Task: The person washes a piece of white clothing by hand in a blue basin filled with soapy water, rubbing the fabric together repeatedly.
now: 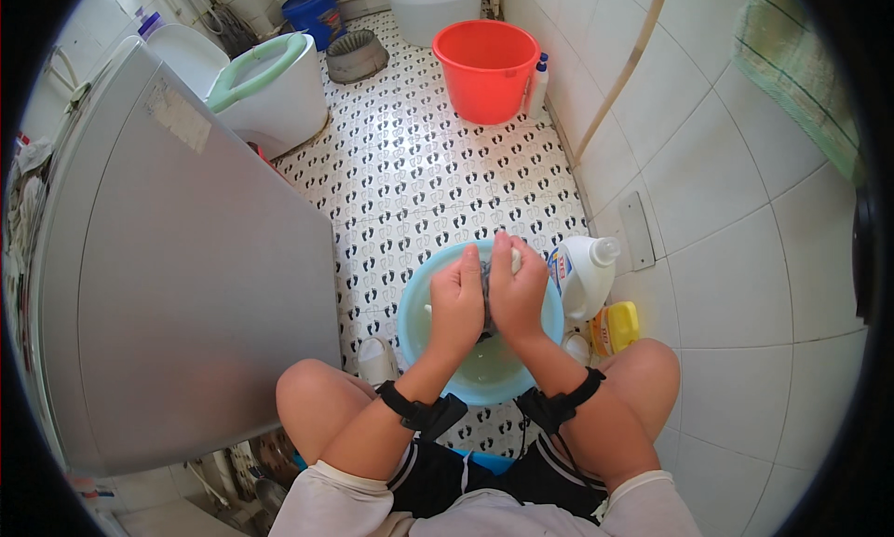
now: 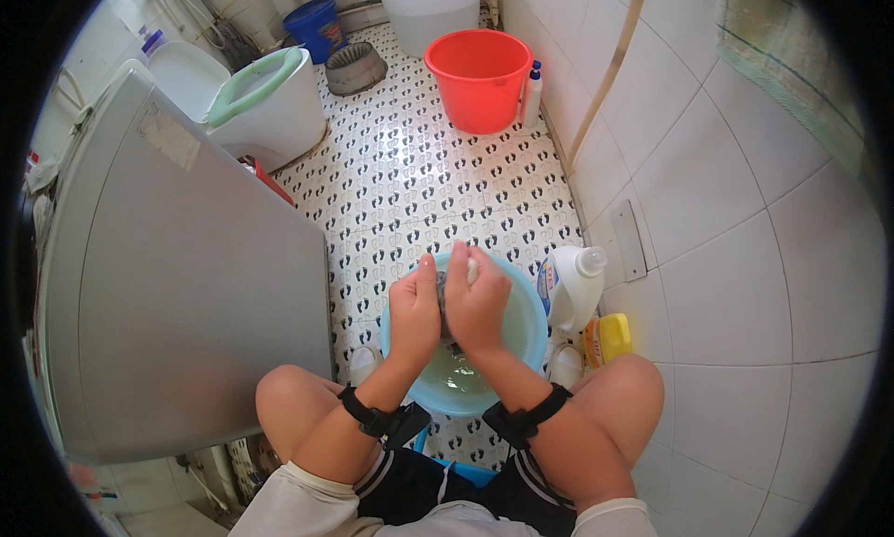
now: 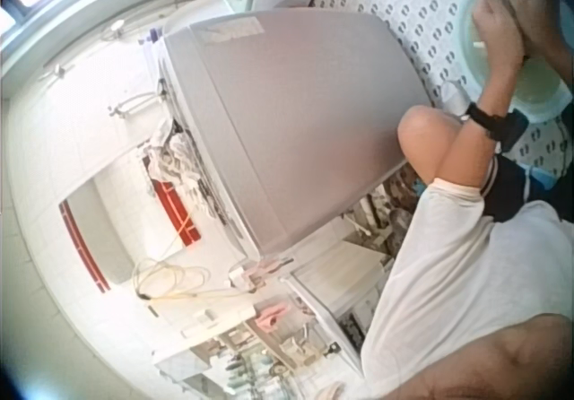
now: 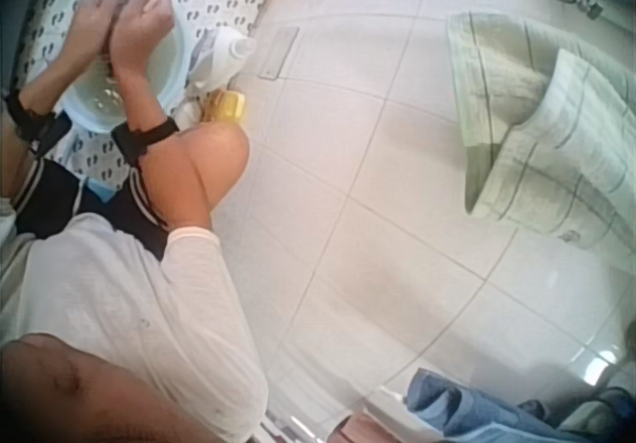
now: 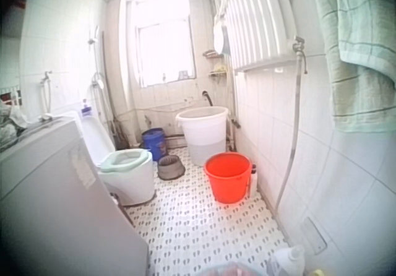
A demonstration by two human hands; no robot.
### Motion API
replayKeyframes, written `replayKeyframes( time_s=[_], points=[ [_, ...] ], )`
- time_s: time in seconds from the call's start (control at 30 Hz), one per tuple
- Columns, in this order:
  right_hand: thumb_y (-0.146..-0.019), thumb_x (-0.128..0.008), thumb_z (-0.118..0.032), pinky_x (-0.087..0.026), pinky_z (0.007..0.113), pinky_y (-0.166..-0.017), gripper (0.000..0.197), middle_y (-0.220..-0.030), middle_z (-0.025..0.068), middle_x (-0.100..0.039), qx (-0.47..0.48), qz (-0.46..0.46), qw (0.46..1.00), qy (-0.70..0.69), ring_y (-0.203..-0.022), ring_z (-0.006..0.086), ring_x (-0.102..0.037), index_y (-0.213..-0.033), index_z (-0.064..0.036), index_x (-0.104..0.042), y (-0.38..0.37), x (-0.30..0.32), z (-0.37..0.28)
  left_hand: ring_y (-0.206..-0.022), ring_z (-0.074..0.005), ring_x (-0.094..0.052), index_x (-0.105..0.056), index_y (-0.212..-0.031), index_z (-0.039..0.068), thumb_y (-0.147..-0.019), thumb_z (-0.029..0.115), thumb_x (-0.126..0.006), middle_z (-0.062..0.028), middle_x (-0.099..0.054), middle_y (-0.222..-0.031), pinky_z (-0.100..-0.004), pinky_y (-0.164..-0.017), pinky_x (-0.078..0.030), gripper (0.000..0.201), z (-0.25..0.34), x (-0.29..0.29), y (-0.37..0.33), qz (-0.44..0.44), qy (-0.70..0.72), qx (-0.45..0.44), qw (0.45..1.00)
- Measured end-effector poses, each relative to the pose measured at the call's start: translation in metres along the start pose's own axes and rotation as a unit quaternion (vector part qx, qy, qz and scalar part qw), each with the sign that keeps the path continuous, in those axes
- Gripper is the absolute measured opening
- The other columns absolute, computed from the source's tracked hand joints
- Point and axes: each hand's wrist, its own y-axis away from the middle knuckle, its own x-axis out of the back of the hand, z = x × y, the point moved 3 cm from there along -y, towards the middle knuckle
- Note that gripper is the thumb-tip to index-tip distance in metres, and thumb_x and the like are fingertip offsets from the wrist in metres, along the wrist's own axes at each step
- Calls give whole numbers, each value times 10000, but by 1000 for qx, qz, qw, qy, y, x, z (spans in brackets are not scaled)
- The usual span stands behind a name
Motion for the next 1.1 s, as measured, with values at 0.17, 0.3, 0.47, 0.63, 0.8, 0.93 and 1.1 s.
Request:
replayKeyframes(
  time_s=[0.17, 0.3, 0.47, 0.63, 0.8, 0.93, 1.1],
  points=[
    [-935, -562, -218, -371, 396, -500, 306, -569, 204, -483, 15, -73, 997, -17, -493, 317, -456, -743, 20, -573, 10, -4, -9, -544, -38, -352, -473, -640, 26, -1035, 320, -434, 46, -430, -569, -258, -470, -295, 493, -9, 8, -5, 23, -5, 8, 1000],
    [-934, -562, -212, -370, 389, -502, 298, -574, 206, -482, 2, 7, 1000, -11, -498, 307, -446, -744, 17, -577, 4, 0, 12, -536, -31, -333, -467, -626, 48, -1035, 320, -435, 52, -432, -570, -254, -459, -271, 492, -8, -1, 3, 5, -24, -25, 999],
    [-934, -560, -207, -374, 387, -505, 304, -576, 197, -482, 16, -68, 997, -28, -498, 297, -441, -722, 11, -569, 13, -3, -5, -554, -39, -340, -464, -643, 32, -1036, 318, -433, 46, -425, -579, -265, -472, -283, 486, -8, 5, 4, 32, 4, 10, 999],
    [-928, -569, -201, -367, 381, -499, 319, -567, 183, -463, -35, -7, 999, -20, -491, 277, -426, -692, 11, -537, 2, 5, 13, -533, -28, -373, -495, -642, 47, -1040, 351, -417, 54, -452, -579, -235, -465, -301, 507, -12, 2, 6, 10, -16, -41, 999],
    [-938, -562, -212, -330, 386, -480, 338, -551, 176, -438, 42, -66, 997, -22, -481, 251, -378, -693, 18, -522, 17, -5, -2, -565, -23, -388, -504, -648, 47, -1041, 350, -413, 43, -472, -599, -229, -482, -305, 505, -19, 7, 2, 50, 25, 2, 998],
    [-928, -575, -203, -339, 383, -483, 305, -573, 181, -458, -47, -11, 999, -22, -482, 256, -401, -710, 9, -551, 4, 1, 16, -562, -24, -383, -503, -649, 47, -1041, 350, -415, 38, -485, -615, -229, -481, -305, 503, -9, 2, 5, 8, -38, -46, 998],
    [-941, -564, -227, -349, 379, -489, 322, -562, 181, -467, 43, -64, 997, -24, -489, 237, -375, -725, 11, -570, 12, -4, -10, -565, -24, -384, -507, -657, 45, -1040, 339, -422, 39, -483, -608, -226, -482, -310, 491, -17, 7, -2, 30, 72, 15, 997]
  ],
)
